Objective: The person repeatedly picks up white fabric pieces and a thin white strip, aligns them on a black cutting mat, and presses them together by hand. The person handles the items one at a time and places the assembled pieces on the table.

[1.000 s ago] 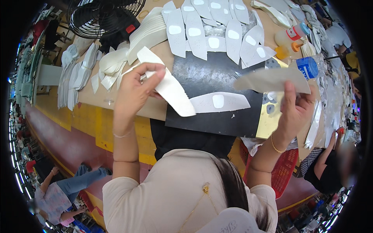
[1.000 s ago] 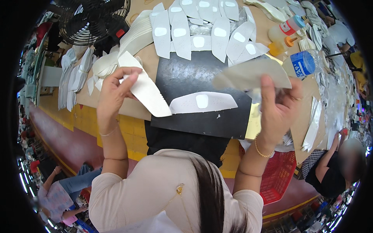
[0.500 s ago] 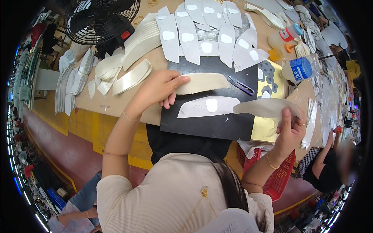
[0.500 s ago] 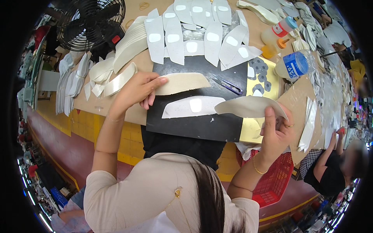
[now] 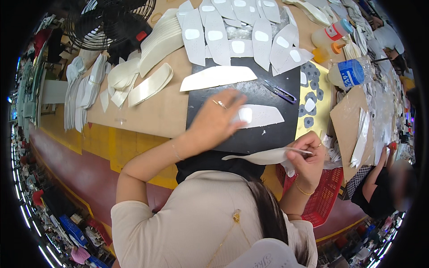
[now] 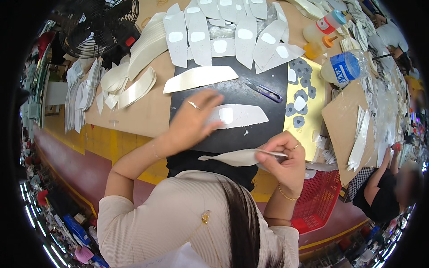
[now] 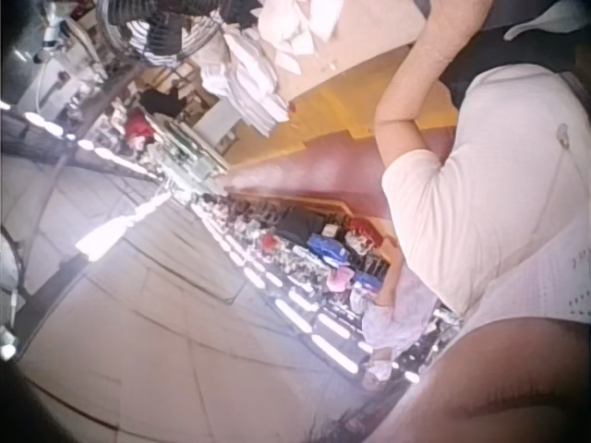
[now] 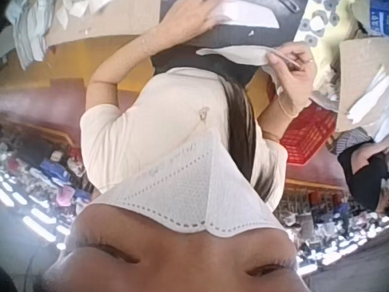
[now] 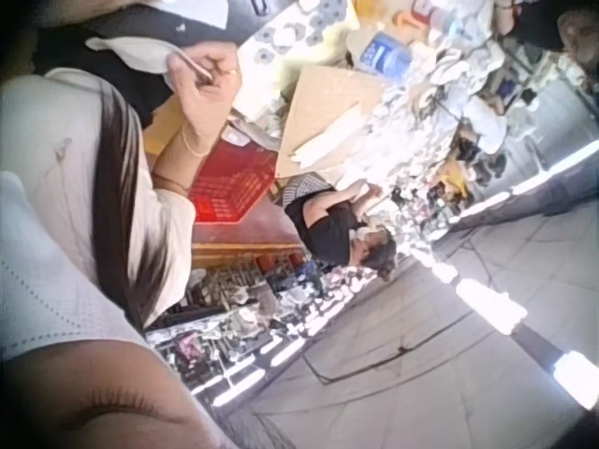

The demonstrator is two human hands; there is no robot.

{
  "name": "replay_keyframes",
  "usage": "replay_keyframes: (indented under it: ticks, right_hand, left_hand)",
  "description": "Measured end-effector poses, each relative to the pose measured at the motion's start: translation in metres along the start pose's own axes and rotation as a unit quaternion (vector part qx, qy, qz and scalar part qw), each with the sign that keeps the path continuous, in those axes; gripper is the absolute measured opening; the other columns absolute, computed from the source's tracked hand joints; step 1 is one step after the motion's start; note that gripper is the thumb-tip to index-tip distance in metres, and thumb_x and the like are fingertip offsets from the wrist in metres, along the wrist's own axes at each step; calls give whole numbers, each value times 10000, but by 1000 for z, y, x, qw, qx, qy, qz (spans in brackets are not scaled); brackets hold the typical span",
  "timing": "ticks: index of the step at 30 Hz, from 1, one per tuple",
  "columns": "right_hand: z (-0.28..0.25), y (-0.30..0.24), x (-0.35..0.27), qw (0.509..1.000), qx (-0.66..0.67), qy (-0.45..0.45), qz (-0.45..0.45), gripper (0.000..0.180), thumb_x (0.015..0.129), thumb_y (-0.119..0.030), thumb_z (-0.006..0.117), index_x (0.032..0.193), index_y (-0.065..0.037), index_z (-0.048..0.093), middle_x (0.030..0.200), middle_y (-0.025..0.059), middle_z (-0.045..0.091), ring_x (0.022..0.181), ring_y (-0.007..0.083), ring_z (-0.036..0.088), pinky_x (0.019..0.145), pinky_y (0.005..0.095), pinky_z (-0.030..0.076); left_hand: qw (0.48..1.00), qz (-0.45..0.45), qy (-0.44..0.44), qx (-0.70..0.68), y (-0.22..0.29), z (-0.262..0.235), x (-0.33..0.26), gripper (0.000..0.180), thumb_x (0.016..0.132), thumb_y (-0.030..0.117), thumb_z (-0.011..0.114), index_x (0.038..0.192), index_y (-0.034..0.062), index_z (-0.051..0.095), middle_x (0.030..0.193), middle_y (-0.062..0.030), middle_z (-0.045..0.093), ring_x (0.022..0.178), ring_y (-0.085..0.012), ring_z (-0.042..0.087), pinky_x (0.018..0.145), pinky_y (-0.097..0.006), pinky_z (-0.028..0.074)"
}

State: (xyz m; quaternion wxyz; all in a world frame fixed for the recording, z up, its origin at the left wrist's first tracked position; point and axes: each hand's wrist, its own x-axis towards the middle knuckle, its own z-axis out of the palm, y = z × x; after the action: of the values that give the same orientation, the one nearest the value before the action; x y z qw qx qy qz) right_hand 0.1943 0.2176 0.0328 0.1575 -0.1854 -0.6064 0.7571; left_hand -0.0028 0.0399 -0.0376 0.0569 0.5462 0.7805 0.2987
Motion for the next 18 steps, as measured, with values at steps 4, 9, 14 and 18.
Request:
replay_keyframes:
  ticks: [4, 9, 14, 18]
  right_hand:
    - [12, 1, 0, 995, -43, -92, 4, 209, 803, 61, 742, 879, -19, 564, 829, 120, 715, 783, 119, 688, 713, 233, 537]
    - [26, 15, -3, 999, 22, -43, -1, 248, 838, 5, 739, 882, -45, 500, 825, 115, 706, 682, 91, 644, 618, 211, 505]
    - [25, 45, -3, 993, 82, 48, 68, 280, 902, -148, 725, 889, -93, 451, 710, -22, 565, 467, -2, 417, 383, 148, 291]
    - [24, 62, -1, 978, 52, 156, 125, 280, 915, -241, 723, 893, -112, 476, 688, -45, 536, 432, -18, 363, 365, 153, 264]
  left_hand:
    - [994, 84, -42, 57, 10, 35, -16, 612, 878, 382, 681, 1356, 39, 512, 1477, -181, 425, 1394, -349, 365, 1129, -513, 321]
    - [984, 140, -101, 33, -2, 26, -24, 557, 918, 311, 650, 1402, 94, 480, 1502, -148, 412, 1384, -342, 392, 1133, -527, 310]
    - [892, -142, -45, -426, -11, -14, -32, 605, 1038, 497, 387, 1198, -28, 642, 1310, -162, 602, 1230, -283, 574, 1056, -392, 431]
    - [642, -315, -147, -683, -8, -37, -43, 552, 1010, 453, 504, 1142, -67, 636, 1063, -170, 697, 869, -220, 722, 742, -294, 578]
